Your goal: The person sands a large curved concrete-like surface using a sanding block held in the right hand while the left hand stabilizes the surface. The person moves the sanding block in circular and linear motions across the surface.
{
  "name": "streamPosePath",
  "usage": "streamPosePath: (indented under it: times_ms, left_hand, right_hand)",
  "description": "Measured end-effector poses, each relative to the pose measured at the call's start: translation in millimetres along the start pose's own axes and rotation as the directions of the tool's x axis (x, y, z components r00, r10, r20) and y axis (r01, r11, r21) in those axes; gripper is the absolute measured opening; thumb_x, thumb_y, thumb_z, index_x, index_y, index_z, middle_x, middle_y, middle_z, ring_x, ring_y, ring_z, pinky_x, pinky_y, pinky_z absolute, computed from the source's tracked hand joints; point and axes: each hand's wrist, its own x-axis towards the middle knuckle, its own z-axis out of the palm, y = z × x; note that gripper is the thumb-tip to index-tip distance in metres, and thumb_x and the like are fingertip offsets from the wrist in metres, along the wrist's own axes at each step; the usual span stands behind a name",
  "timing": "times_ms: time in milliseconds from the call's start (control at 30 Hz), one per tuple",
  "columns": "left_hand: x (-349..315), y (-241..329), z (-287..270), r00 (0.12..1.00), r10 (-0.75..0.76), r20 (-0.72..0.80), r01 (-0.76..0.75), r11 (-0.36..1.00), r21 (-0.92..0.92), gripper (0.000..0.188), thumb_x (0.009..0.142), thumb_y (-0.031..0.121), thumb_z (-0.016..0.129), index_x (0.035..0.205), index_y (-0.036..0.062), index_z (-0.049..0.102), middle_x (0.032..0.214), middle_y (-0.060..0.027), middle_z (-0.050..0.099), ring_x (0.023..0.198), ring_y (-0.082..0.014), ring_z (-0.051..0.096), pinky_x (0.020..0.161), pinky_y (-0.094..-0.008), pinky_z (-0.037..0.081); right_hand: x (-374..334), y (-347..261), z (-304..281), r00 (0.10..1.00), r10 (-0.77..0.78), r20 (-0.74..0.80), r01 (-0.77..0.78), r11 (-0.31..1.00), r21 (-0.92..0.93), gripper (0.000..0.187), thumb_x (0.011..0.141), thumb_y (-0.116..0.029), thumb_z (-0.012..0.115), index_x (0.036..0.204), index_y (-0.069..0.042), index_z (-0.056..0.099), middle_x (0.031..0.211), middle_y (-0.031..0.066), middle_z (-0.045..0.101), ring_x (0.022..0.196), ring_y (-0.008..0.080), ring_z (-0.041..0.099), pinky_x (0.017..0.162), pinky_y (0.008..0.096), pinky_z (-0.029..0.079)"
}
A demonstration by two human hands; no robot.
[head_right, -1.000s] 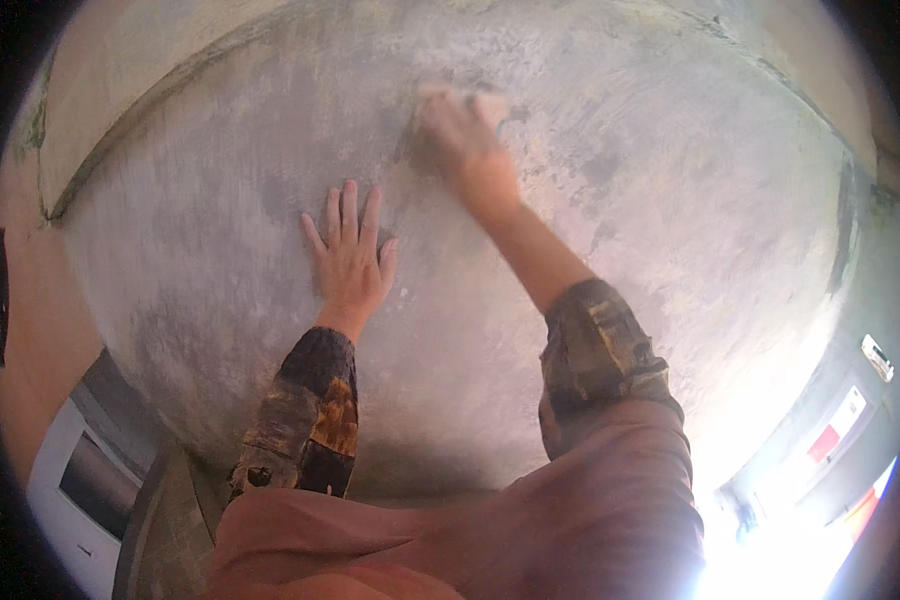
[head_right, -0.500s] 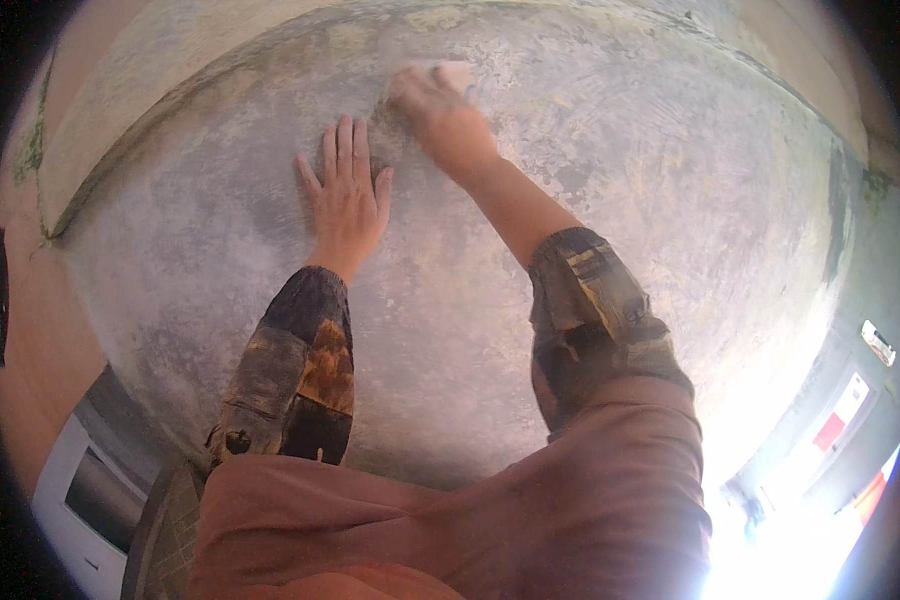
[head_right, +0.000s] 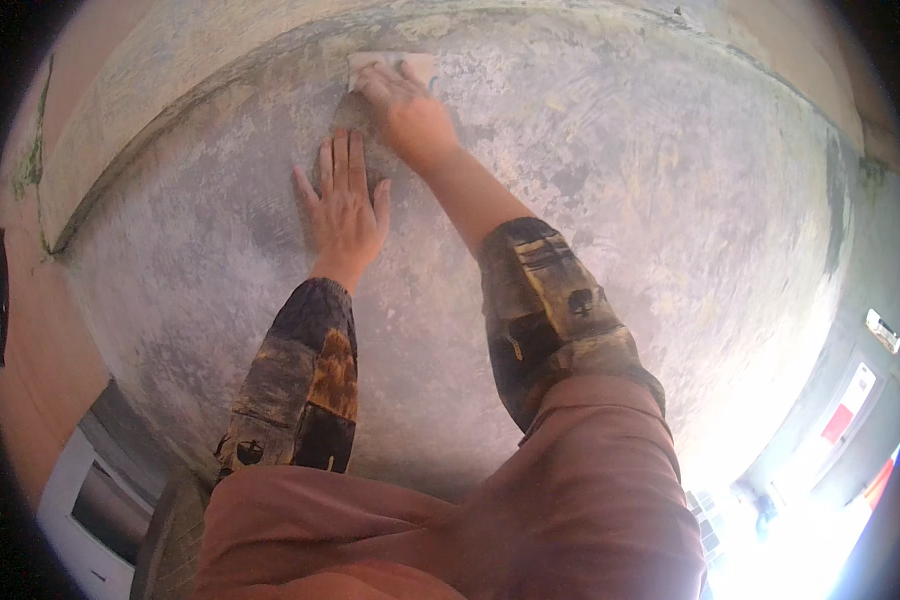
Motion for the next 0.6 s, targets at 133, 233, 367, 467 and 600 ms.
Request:
streamPosePath:
  times_ms: [133, 233, 367, 467, 600]
  left_hand:
    - [6, -5, -4, 0.998, 0.059, -0.005, -0.059, 0.998, -0.026, 0.068, 0.101, 0.041, 0.045, 0.156, 0.0082, 0.022, 0.162, -0.0114, 0.022, 0.149, -0.0305, 0.021, 0.115, -0.0655, 0.015]
    - [29, -15, -4, 0.991, 0.123, -0.041, -0.124, 0.992, -0.014, 0.066, 0.101, 0.039, 0.046, 0.156, 0.0095, 0.024, 0.161, -0.0105, 0.025, 0.149, -0.0299, 0.022, 0.115, -0.0663, 0.015]
    - [71, -19, 9, 0.982, 0.083, -0.171, -0.085, 0.996, -0.009, 0.061, 0.102, 0.037, 0.044, 0.155, 0.011, 0.028, 0.16, -0.0073, 0.027, 0.148, -0.0279, 0.023, 0.116, -0.0669, 0.013]
    - [79, -20, 17, 0.978, 0.048, -0.203, -0.056, 0.998, -0.031, 0.059, 0.103, 0.038, 0.041, 0.155, 0.0114, 0.029, 0.161, -0.0059, 0.027, 0.149, -0.0268, 0.022, 0.117, -0.0661, 0.01]
    - [76, -20, 22, 0.961, 0.055, -0.272, -0.076, 0.995, -0.067, 0.06, 0.103, 0.038, 0.041, 0.155, 0.0113, 0.027, 0.161, -0.0085, 0.026, 0.149, -0.0276, 0.023, 0.116, -0.066, 0.012]
  right_hand:
    - [8, 26, -15, 0.986, 0.151, -0.069, -0.154, 0.988, -0.03, 0.036, 0.088, -0.001, 0.055, 0.122, -0.011, 0.06, 0.128, 0.0105, 0.063, 0.115, 0.0318, 0.062, 0.109, 0.0464, 0.044]
    - [13, 23, -25, 0.98, 0.189, -0.057, -0.188, 0.982, 0.014, 0.033, 0.09, -0.001, 0.054, 0.121, -0.01, 0.06, 0.127, 0.0116, 0.064, 0.114, 0.0343, 0.061, 0.11, 0.0464, 0.042]
    - [18, 22, -40, 1.0, 0.016, 0.011, -0.017, 0.995, 0.094, 0.029, 0.092, -0.003, 0.055, 0.118, -0.013, 0.062, 0.126, 0.0096, 0.064, 0.116, 0.0374, 0.059, 0.101, 0.0471, 0.049]
    - [18, 30, -41, 0.979, 0.199, 0.043, -0.198, 0.98, -0.021, 0.03, 0.091, -0.005, 0.057, 0.119, -0.015, 0.061, 0.126, 0.0087, 0.065, 0.117, 0.0376, 0.059, 0.094, 0.0466, 0.053]
    - [16, 34, -28, 0.999, 0.049, 0.01, -0.049, 0.999, -0.017, 0.033, 0.089, -0.004, 0.058, 0.119, -0.015, 0.061, 0.125, 0.0104, 0.066, 0.116, 0.0361, 0.061, 0.094, 0.044, 0.055]
